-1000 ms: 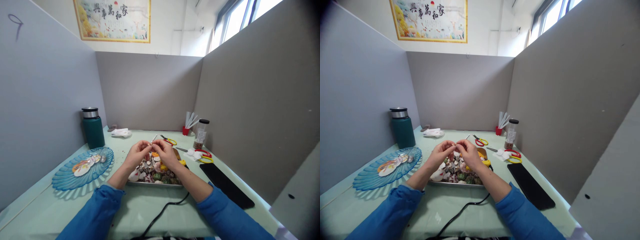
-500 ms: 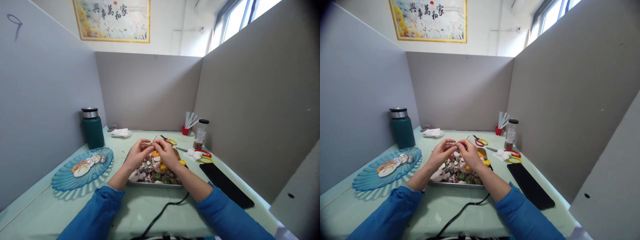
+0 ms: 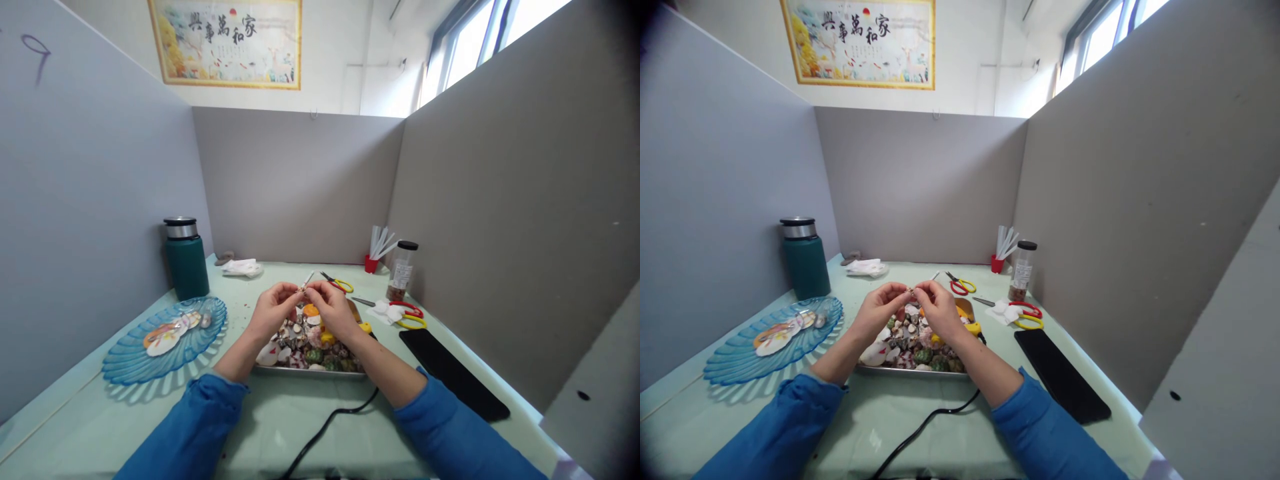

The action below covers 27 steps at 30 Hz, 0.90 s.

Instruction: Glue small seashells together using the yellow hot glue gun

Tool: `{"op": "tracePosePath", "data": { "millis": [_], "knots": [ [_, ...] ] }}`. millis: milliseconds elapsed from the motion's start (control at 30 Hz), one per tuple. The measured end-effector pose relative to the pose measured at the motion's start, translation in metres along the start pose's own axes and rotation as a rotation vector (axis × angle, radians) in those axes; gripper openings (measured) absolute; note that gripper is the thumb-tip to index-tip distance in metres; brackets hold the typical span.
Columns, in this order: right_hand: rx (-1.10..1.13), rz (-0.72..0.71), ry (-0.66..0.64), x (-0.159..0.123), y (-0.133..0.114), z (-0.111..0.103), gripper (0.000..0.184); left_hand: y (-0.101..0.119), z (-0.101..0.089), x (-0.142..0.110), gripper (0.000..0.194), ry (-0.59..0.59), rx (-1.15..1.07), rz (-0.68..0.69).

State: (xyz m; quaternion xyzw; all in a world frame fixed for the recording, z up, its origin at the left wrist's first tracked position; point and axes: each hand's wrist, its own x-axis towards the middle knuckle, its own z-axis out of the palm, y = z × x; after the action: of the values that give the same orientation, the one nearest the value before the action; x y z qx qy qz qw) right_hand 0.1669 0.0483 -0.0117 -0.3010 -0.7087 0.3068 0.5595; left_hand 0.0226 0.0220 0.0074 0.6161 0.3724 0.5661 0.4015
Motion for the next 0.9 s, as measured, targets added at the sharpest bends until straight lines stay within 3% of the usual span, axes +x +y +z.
{"op": "tracePosePath", "data": {
  "millis": [400, 900],
  "knots": [
    [0.055, 0.006, -0.01, 0.0001, -0.0028, 0.0007, 0.024, 0.0006, -0.0022, 0.001, 0.03, 0.014, -0.065, -0.05],
    [-0.115, 0.013, -0.01, -0.0017, -0.0028, 0.0006, 0.019, -0.0008, -0.0027, 0.0011, 0.032, -0.015, -0.062, -0.108]
  ]
}}
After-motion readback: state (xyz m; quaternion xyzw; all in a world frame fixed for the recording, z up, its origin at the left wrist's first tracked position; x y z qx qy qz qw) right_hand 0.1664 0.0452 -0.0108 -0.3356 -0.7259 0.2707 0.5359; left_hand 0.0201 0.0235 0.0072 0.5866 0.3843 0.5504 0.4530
